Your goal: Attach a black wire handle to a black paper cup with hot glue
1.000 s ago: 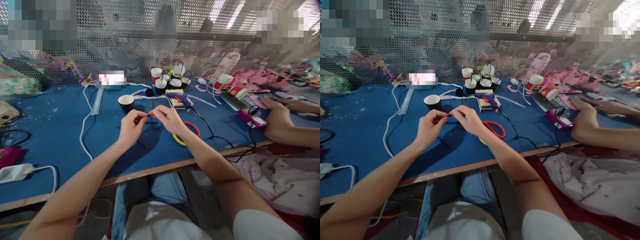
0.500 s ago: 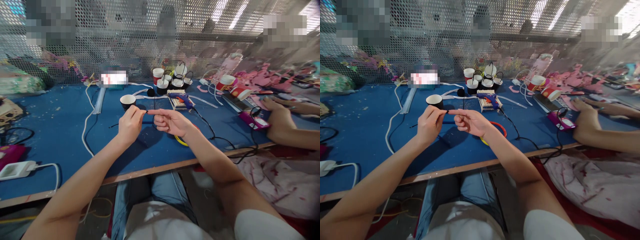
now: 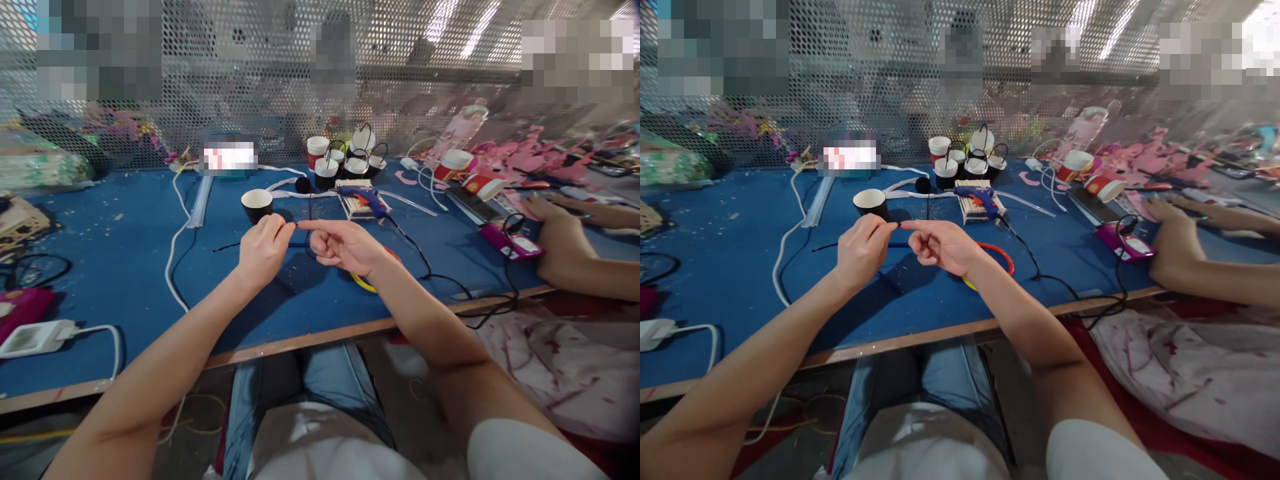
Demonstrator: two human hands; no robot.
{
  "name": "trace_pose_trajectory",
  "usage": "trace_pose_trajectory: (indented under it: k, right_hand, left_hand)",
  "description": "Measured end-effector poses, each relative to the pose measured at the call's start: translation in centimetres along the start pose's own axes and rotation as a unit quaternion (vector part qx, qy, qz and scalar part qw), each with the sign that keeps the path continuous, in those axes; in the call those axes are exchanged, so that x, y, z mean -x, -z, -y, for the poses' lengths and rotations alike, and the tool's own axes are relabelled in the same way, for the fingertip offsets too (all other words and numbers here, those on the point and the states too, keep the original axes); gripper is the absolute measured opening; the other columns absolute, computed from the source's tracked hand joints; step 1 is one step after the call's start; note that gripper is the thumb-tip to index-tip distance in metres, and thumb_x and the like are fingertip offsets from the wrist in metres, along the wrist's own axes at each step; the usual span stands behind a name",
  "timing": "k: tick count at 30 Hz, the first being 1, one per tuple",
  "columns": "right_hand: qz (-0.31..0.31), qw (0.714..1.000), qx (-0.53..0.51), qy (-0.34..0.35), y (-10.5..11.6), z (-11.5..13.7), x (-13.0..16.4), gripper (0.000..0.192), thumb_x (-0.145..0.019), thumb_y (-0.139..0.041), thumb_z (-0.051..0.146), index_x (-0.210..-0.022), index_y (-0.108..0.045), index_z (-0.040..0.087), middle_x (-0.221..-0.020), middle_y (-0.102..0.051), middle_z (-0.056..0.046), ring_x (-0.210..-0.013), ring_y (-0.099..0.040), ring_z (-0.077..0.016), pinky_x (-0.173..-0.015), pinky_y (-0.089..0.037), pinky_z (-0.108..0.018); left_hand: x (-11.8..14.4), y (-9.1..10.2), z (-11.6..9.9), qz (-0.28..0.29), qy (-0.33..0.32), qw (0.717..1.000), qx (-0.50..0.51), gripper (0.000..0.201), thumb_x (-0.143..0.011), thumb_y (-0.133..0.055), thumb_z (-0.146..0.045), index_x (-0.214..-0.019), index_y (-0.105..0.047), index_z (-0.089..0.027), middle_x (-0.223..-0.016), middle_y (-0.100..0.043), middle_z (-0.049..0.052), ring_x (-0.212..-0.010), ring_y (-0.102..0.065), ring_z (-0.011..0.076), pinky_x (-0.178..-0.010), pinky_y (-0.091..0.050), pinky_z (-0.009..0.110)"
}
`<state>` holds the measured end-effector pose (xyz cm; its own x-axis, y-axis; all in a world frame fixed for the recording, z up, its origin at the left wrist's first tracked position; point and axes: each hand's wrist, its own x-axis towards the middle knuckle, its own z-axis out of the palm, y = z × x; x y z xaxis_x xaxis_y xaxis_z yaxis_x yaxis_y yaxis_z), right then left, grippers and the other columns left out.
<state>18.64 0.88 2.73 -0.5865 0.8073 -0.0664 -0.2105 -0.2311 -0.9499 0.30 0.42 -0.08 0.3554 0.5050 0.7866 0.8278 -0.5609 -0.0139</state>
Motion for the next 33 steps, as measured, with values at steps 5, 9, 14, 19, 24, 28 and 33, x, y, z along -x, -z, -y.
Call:
trace_pose_trajectory:
  k: [5, 9, 14, 19, 24, 28, 33]
  right_hand:
    - [-0.067, 0.935, 0.331, 0.105, -0.6, -1.0, 0.2, 0.038, -0.089, -0.042, 0.034, -0.116, -0.058, 0.013, -0.062, -0.058, 0.001, -0.051, -0.046, -0.0085, -0.049, -0.038, -0.022]
    - [-0.093, 0.82, 0.532, 0.187, -0.5, -1.5, 0.1, 0.037, -0.09, -0.04, 0.029, -0.115, -0.061, 0.012, -0.063, -0.063, -0.002, -0.061, -0.058, -0.0127, -0.065, -0.044, -0.026]
    - [-0.106, 0.715, 0.65, 0.234, 0.1, -2.3, -0.4, 0.04, -0.089, -0.038, 0.026, -0.117, -0.061, 0.009, -0.091, -0.07, -0.013, -0.076, -0.064, -0.0204, -0.071, -0.046, -0.031]
    - [-0.114, 0.766, 0.581, 0.248, -0.2, -2.1, -0.1, 0.036, -0.09, -0.039, 0.028, -0.112, -0.064, 0.015, -0.069, -0.067, -0.004, -0.063, -0.06, -0.0149, -0.064, -0.045, -0.027]
    - [-0.126, 0.87, 0.423, 0.22, -0.4, -1.5, 0.3, 0.034, -0.09, -0.04, 0.033, -0.108, -0.064, 0.016, -0.056, -0.058, 0.002, -0.051, -0.05, -0.0091, -0.057, -0.043, -0.024]
    - [-0.159, 0.904, 0.337, 0.209, 0.1, -1.5, -0.2, 0.027, -0.084, -0.053, 0.035, -0.1, -0.065, 0.016, -0.066, -0.06, 0.001, -0.053, -0.049, -0.0083, -0.052, -0.04, -0.023]
    - [-0.159, 0.904, 0.332, 0.22, 0.5, -1.5, -0.7, 0.018, -0.08, -0.059, 0.032, -0.089, -0.064, 0.018, -0.077, -0.062, -0.001, -0.066, -0.054, -0.011, -0.058, -0.042, -0.024]
  left_hand:
    - [-0.1, 0.0, -0.3, 0.036, -0.034, 0.997, -0.054, 0.03, -0.091, -0.035, -0.015, -0.078, -0.062, -0.017, -0.071, -0.057, 0.006, -0.067, -0.048, 0.0157, -0.056, -0.033, 0.028]
    - [0.0, 0.0, -0.4, 0.058, -0.034, 0.997, -0.035, 0.028, -0.09, -0.036, -0.014, -0.077, -0.061, -0.017, -0.071, -0.056, 0.007, -0.067, -0.048, 0.0163, -0.054, -0.032, 0.027]
    - [0.1, -0.1, -0.5, 0.062, -0.034, 0.996, -0.047, 0.028, -0.089, -0.036, -0.012, -0.078, -0.062, -0.016, -0.072, -0.056, 0.007, -0.067, -0.049, 0.016, -0.054, -0.033, 0.026]
    - [0.1, -0.1, -0.5, 0.051, -0.022, 0.997, -0.054, 0.027, -0.09, -0.037, -0.015, -0.079, -0.062, -0.016, -0.074, -0.057, 0.006, -0.068, -0.051, 0.0151, -0.056, -0.036, 0.025]
    - [0.2, -0.2, -0.4, 0.064, 0.052, 0.995, 0.059, 0.023, -0.09, -0.041, -0.022, -0.082, -0.062, -0.015, -0.077, -0.058, 0.006, -0.067, -0.051, 0.0136, -0.058, -0.038, 0.024]
    - [-0.1, -0.1, -0.4, 0.061, 0.141, 0.966, 0.207, 0.012, -0.082, -0.052, -0.016, -0.08, -0.064, -0.016, -0.076, -0.059, 0.003, -0.067, -0.054, 0.0119, -0.062, -0.042, 0.024]
    - [-0.6, 0.4, -0.8, 0.12, 0.272, 0.88, 0.37, 0.007, -0.075, -0.061, -0.02, -0.08, -0.064, -0.017, -0.074, -0.063, 0.002, -0.067, -0.057, 0.0126, -0.061, -0.044, 0.025]
